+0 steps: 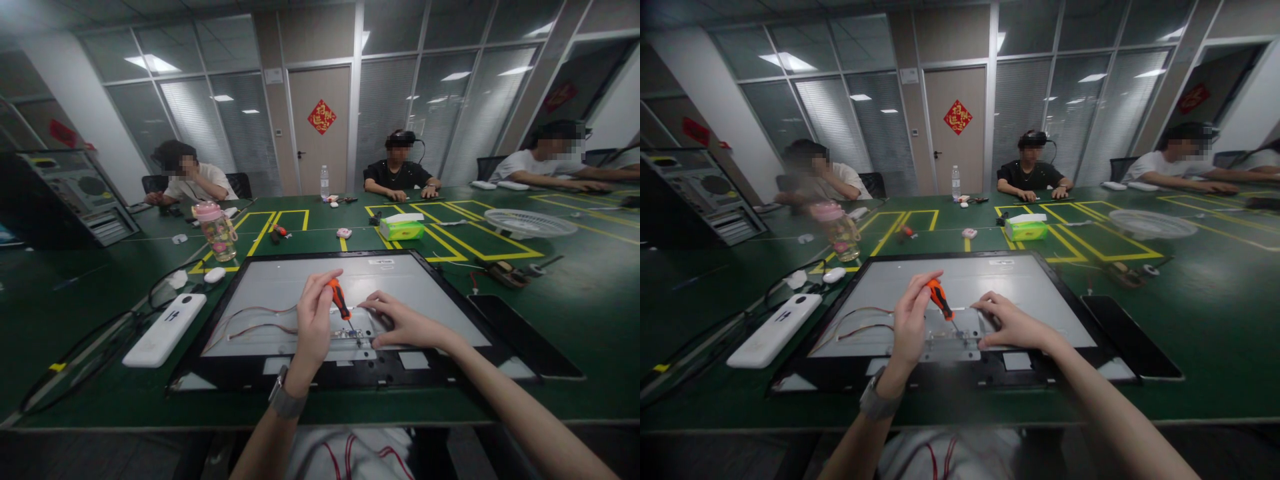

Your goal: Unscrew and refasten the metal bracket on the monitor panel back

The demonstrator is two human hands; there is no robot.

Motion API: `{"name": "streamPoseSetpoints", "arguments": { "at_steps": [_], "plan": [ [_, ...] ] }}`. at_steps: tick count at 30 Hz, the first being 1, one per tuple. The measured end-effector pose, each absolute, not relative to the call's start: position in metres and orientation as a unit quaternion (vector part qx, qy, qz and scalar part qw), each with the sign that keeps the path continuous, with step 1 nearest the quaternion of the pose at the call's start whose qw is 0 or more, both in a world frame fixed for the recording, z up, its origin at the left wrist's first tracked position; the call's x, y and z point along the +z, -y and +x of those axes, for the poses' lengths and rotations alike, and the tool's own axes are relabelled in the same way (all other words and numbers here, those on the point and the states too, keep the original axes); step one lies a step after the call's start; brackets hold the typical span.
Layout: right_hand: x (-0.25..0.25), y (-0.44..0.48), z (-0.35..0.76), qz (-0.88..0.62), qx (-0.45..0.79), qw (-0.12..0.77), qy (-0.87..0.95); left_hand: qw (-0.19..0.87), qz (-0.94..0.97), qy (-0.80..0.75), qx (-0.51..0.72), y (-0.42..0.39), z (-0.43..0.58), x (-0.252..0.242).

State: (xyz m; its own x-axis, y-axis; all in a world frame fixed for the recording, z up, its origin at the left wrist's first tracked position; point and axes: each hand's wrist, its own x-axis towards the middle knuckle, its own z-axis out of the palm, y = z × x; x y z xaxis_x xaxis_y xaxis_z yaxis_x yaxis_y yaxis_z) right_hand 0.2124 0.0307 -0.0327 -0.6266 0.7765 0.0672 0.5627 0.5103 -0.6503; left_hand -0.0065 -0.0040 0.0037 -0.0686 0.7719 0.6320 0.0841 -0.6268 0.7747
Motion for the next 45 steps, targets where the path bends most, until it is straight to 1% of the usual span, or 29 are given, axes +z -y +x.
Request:
{"name": "streamPoseSetpoints", "arguments": {
  "at_steps": [11, 15, 20, 25, 31, 37, 42, 45],
  "plan": [
    [-0.0307, -0.0296, 0.2111, -0.397, 0.299, 0.175, 0.850, 0.285, 0.622, -0.334, 0.649, 0.0027, -0.0051, 0.0021],
    [-0.0316, -0.0298, 0.2117, -0.396, 0.298, 0.175, 0.851, 0.264, 0.620, -0.346, 0.653, 0.0027, -0.0053, 0.0016],
    [-0.0329, -0.0307, 0.2128, -0.393, 0.295, 0.177, 0.853, 0.279, 0.626, -0.330, 0.649, 0.0037, -0.0062, 0.0023],
    [-0.0324, -0.0304, 0.2129, -0.395, 0.298, 0.173, 0.852, 0.255, 0.627, -0.338, 0.654, 0.0030, -0.0056, 0.0015],
    [-0.0294, -0.0291, 0.2111, -0.400, 0.296, 0.170, 0.851, 0.280, 0.629, -0.322, 0.650, 0.0029, -0.0061, 0.0013],
    [-0.0339, -0.0315, 0.2119, -0.390, 0.295, 0.180, 0.853, 0.248, 0.638, -0.322, 0.654, 0.0006, -0.0052, -0.0004],
    [-0.0339, -0.0313, 0.2126, -0.391, 0.296, 0.179, 0.853, 0.272, 0.642, -0.321, 0.641, 0.0022, -0.0063, 0.0003],
    [-0.0335, -0.0309, 0.2128, -0.395, 0.298, 0.177, 0.851, 0.268, 0.640, -0.325, 0.642, 0.0025, -0.0060, -0.0011]
  ]
}}
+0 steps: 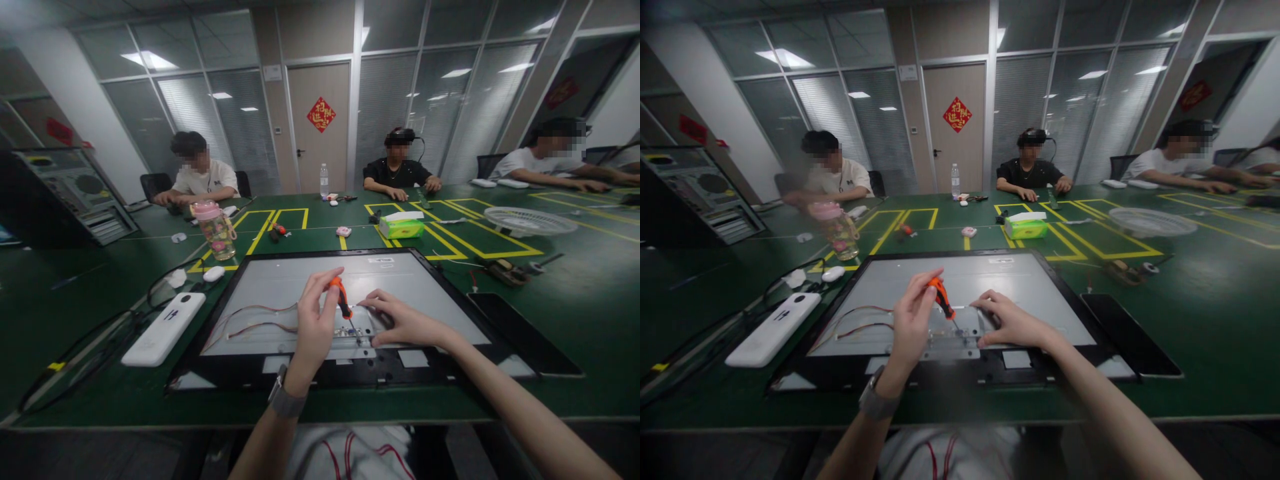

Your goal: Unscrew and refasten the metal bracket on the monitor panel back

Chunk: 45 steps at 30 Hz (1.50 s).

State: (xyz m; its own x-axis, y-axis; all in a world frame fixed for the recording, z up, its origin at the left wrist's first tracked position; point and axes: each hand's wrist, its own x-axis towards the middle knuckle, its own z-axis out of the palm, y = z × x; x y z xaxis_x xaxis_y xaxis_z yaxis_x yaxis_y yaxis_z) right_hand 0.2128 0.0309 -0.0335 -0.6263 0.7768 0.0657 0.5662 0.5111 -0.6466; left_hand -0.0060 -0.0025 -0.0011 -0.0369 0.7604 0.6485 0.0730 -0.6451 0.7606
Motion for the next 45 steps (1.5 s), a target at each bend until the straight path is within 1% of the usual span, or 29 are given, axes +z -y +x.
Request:
{"name": "streamPoseSetpoints", "arguments": {
  "at_steps": [4, 10, 16, 21, 40, 45],
  "plan": [
    [-0.0331, -0.0307, 0.2127, -0.393, 0.298, 0.178, 0.851, 0.255, 0.640, -0.333, 0.644, 0.0025, -0.0050, -0.0016],
    [-0.0295, -0.0290, 0.2110, -0.395, 0.303, 0.177, 0.849, 0.264, 0.640, -0.345, 0.634, 0.0008, -0.0050, -0.0007],
    [-0.0303, -0.0293, 0.2111, -0.393, 0.300, 0.178, 0.851, 0.244, 0.636, -0.348, 0.644, 0.0024, -0.0052, 0.0000],
    [-0.0314, -0.0301, 0.2108, -0.393, 0.298, 0.178, 0.852, 0.257, 0.645, -0.333, 0.638, 0.0041, -0.0055, 0.0008],
    [-0.0339, -0.0308, 0.2132, -0.388, 0.296, 0.183, 0.853, 0.242, 0.623, -0.342, 0.660, 0.0037, -0.0051, 0.0013],
    [-0.0327, -0.0302, 0.2126, -0.392, 0.295, 0.178, 0.853, 0.262, 0.627, -0.317, 0.661, 0.0040, -0.0051, 0.0031]
  ]
}}
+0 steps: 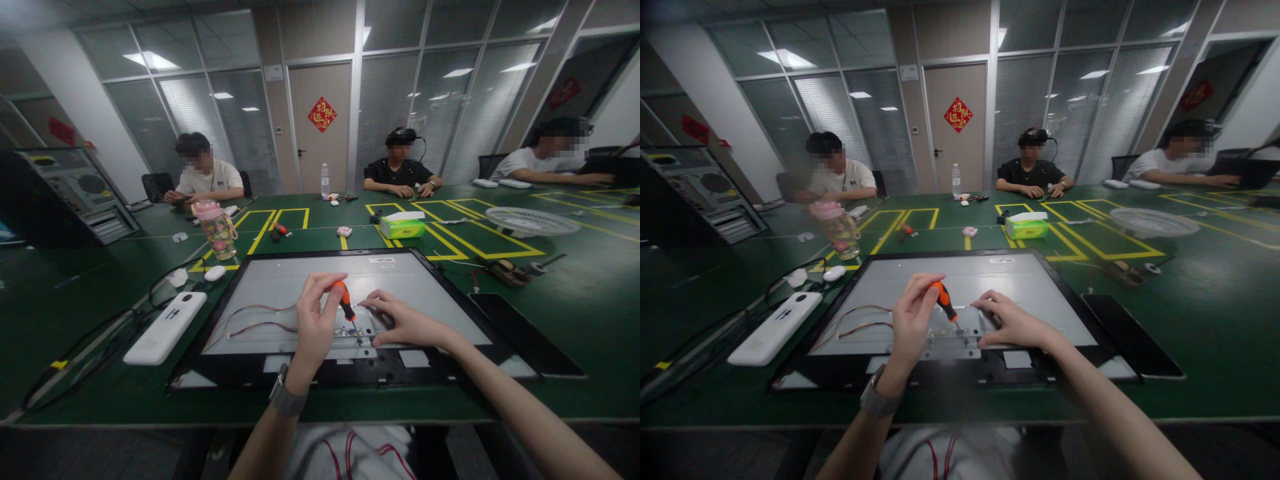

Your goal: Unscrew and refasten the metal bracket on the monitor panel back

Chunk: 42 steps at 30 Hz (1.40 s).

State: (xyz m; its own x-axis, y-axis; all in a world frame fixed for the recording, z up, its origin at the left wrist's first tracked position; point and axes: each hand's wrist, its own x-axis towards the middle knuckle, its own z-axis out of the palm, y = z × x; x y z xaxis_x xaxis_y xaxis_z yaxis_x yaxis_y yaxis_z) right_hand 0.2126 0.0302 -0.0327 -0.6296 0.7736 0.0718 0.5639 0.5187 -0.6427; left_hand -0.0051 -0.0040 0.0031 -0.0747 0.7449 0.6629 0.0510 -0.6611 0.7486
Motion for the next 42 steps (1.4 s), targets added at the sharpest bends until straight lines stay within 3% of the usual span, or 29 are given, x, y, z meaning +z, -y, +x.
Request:
{"name": "streamPoseSetpoints", "arguments": {
  "at_steps": [42],
  "plan": [
    [-0.0347, -0.0315, 0.2139, -0.389, 0.298, 0.182, 0.853, 0.279, 0.605, -0.327, 0.670, 0.0018, -0.0058, 0.0013]
  ]
}}
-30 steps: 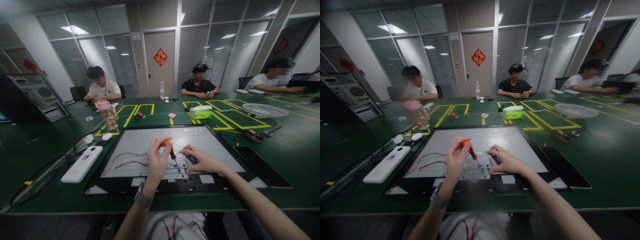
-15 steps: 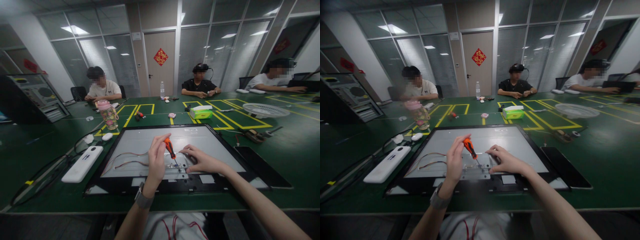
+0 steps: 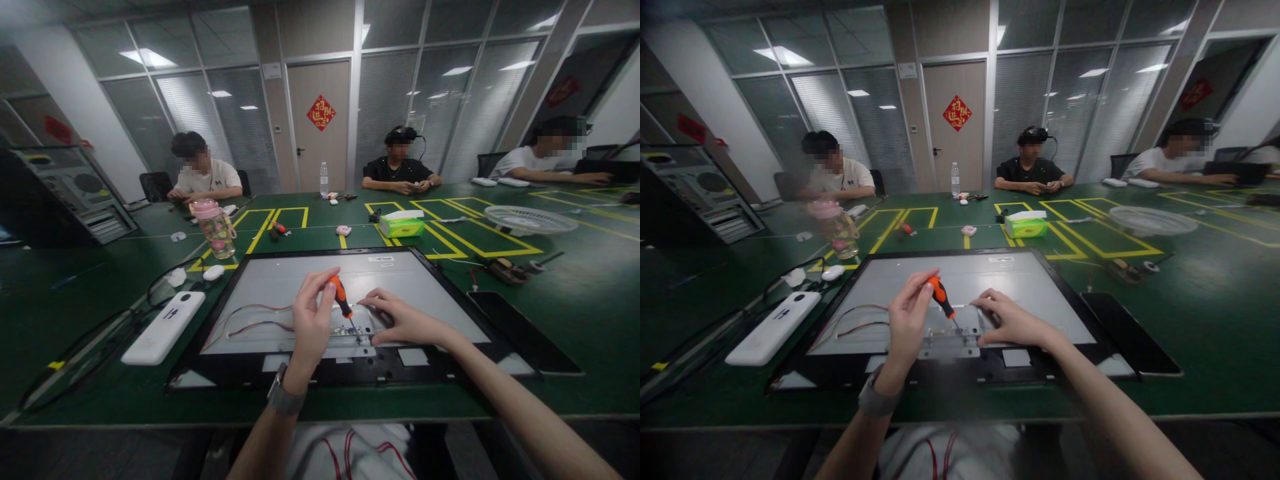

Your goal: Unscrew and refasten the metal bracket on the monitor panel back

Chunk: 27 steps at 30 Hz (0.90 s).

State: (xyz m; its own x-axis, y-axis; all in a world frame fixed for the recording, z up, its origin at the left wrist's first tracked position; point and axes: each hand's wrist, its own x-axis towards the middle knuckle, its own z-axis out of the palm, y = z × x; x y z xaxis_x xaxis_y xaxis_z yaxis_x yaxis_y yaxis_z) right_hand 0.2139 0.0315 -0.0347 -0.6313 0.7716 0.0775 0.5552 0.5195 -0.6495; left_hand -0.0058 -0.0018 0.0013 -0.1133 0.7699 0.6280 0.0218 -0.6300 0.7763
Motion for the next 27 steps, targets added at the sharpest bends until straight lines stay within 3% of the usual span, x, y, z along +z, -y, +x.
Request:
{"name": "streamPoseSetpoints", "arguments": {
  "at_steps": [27],
  "plan": [
    [-0.0363, -0.0323, 0.2141, -0.393, 0.294, 0.175, 0.854, 0.268, 0.625, -0.311, 0.664, 0.0027, -0.0062, 0.0010]
  ]
}}
